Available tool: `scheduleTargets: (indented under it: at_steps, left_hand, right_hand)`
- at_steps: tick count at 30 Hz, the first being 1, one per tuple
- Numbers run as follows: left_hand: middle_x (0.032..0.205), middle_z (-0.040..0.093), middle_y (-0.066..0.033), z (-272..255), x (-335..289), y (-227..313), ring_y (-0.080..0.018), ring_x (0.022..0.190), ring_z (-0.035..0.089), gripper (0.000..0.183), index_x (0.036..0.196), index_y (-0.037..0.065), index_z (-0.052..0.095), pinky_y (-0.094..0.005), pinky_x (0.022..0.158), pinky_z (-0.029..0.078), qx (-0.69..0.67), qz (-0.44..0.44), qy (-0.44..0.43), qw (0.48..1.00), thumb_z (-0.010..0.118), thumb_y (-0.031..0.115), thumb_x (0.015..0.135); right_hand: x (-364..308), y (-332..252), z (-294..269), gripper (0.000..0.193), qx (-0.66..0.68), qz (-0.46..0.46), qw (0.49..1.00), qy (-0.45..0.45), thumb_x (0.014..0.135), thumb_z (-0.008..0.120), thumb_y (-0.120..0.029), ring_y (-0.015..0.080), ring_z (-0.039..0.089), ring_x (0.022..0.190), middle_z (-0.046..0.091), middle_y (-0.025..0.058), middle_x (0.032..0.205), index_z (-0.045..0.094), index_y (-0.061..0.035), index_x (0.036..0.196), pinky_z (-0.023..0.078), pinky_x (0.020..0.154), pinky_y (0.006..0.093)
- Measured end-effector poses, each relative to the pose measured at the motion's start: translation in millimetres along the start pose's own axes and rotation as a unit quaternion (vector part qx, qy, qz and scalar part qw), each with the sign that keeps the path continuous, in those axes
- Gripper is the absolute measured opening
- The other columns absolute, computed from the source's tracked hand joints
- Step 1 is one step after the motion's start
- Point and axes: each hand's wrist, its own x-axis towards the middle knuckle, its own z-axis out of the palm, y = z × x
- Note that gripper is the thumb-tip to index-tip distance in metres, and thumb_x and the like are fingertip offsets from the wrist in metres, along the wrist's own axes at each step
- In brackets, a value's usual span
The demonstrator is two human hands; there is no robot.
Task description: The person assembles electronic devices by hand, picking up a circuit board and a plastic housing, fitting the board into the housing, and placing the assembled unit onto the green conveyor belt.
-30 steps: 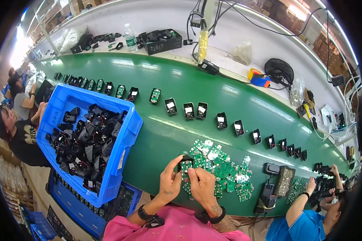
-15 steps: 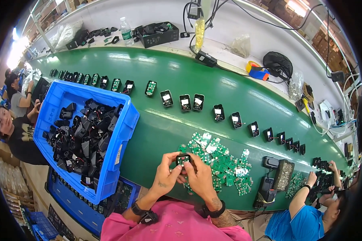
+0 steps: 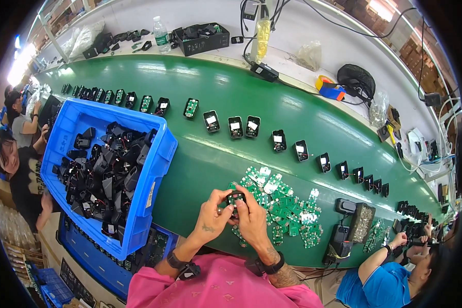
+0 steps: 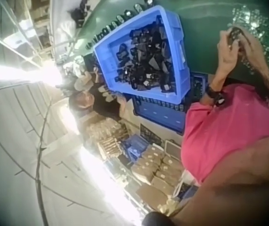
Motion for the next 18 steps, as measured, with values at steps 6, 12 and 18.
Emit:
scheduleTargets:
  at_steps: [6, 12, 18]
  left_hand:
    - [0.121, 0.060, -0.0196, -5, 40, 13, -0.0167, 0.088, 0.067, 0.036, 0.128, -0.005, 0.046, -0.0264, 0.063, 0.062, -0.012, -0.080, -0.060, 0.995, 0.054, -0.004, 0.094]
    - [0.112, 0.066, -0.0167, -30, 88, 24, -0.0159, 0.076, 0.069, 0.050, 0.139, 0.003, 0.049, -0.0271, 0.064, 0.057, -0.084, -0.167, -0.173, 0.967, 0.060, 0.011, 0.092]
    - [0.098, 0.068, -0.0081, -22, 96, 21, -0.0105, 0.076, 0.064, 0.043, 0.133, 0.000, 0.059, -0.0269, 0.064, 0.057, -0.064, -0.161, -0.202, 0.964, 0.059, 0.010, 0.091]
  right_hand:
    - [27, 2, -15, 0.035, -0.014, 0.015, 1.000, -0.001, 0.101, 0.050, -0.015, 0.0216, 0.071, 0.074, 0.070, 0.0128, 0.090, 0.053, -0.0034, 0.134, 0.057, 0.067, 0.0339]
    - [42, 6, -24, 0.031, 0.143, 0.133, 0.980, 0.045, 0.100, 0.053, -0.019, 0.0125, 0.060, 0.058, 0.065, 0.0061, 0.079, 0.058, 0.0007, 0.124, 0.047, 0.051, 0.0286]
    - [44, 8, -16, 0.032, 0.027, 0.064, 0.995, 0.066, 0.098, 0.055, -0.020, 0.0138, 0.059, 0.056, 0.063, 0.0080, 0.068, 0.060, 0.0017, 0.122, 0.048, 0.050, 0.0313]
